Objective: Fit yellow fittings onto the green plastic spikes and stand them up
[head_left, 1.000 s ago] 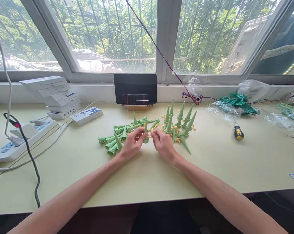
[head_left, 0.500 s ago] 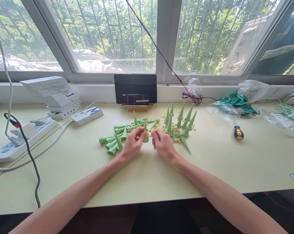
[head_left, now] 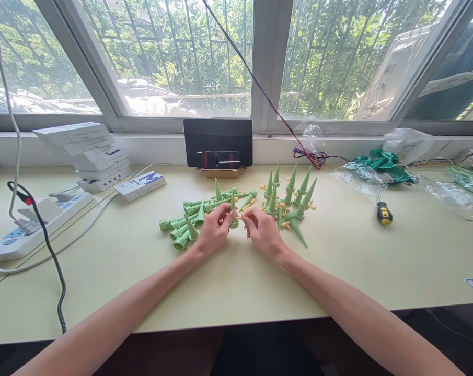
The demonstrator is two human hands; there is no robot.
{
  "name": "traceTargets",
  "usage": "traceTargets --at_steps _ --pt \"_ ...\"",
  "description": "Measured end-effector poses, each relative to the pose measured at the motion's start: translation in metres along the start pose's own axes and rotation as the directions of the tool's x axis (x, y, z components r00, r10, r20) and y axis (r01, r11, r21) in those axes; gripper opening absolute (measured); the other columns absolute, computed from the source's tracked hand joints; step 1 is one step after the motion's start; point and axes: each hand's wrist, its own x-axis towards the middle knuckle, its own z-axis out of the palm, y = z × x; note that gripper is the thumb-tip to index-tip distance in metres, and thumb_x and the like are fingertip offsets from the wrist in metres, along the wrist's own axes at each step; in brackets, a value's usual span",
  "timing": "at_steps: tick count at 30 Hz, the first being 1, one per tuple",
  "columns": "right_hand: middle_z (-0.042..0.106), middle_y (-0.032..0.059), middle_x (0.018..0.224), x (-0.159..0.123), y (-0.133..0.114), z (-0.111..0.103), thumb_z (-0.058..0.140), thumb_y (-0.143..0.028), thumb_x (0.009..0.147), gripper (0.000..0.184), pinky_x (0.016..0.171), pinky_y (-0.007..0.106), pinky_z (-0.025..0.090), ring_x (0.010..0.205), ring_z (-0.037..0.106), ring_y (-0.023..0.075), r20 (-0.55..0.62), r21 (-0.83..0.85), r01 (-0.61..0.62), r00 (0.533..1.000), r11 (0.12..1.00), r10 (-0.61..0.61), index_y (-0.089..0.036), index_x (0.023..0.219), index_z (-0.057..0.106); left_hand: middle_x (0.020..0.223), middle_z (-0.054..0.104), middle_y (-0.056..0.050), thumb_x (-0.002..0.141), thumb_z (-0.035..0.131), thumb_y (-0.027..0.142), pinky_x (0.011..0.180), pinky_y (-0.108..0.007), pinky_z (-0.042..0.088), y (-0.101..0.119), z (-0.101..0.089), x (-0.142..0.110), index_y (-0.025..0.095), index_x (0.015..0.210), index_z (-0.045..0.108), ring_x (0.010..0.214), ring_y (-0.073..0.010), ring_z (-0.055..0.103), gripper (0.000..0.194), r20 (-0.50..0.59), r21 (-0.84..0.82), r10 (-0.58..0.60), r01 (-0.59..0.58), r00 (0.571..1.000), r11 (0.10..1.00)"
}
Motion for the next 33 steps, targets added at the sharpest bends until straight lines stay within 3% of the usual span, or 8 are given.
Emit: traceTargets --at_steps 7,24,33 --pt "0.054 -0.0025 0.063 0.0005 0.0036 -0.0005 0.043 -0.032 0.094 0.022 0.053 0.024 0.040 0.047 0.049 0.0108 0.033 0.009 -0.048 0.998 0.999 0.048 -0.020 0.077 0.049 0.083 0.058 -0.002 0.094 0.049 0.042 0.050 -0.021 0.044 -0.0056 -0.0004 -0.0004 0.020 0.100 0.058 0.061 -0.0103 0.050 0.025 0.032 0.056 0.061 -0.063 0.998 0.996" --pt "0.046 -0.0023 0.055 0.0018 0.0038 -0.0006 0.037 -0.037 0.098 0.037 0.055 0.024 0.032 0.050 0.041 0.0116 0.003 -0.132 0.006 1.000 0.991 -0.006 -0.020 0.067 0.047 0.087 0.059 -0.003 0.095 0.049 0.040 0.050 -0.024 0.046 -0.0055 -0.0008 -0.0010 0.020 0.098 0.057 0.062 -0.0110 0.052 0.021 0.071 0.035 0.106 -0.109 0.992 0.993" --pt "0.049 -0.0021 0.056 0.0022 0.0058 0.0016 0.034 -0.039 0.099 0.041 0.056 0.024 0.031 0.052 0.042 0.0115 0.012 -0.152 0.031 1.000 0.988 -0.029 -0.020 0.065 0.046 0.082 0.057 -0.001 0.095 0.049 0.040 0.050 -0.022 0.043 -0.0041 0.0001 0.0004 0.020 0.096 0.058 0.060 -0.0101 0.050 0.022 0.023 0.080 0.085 -0.087 0.996 0.993"
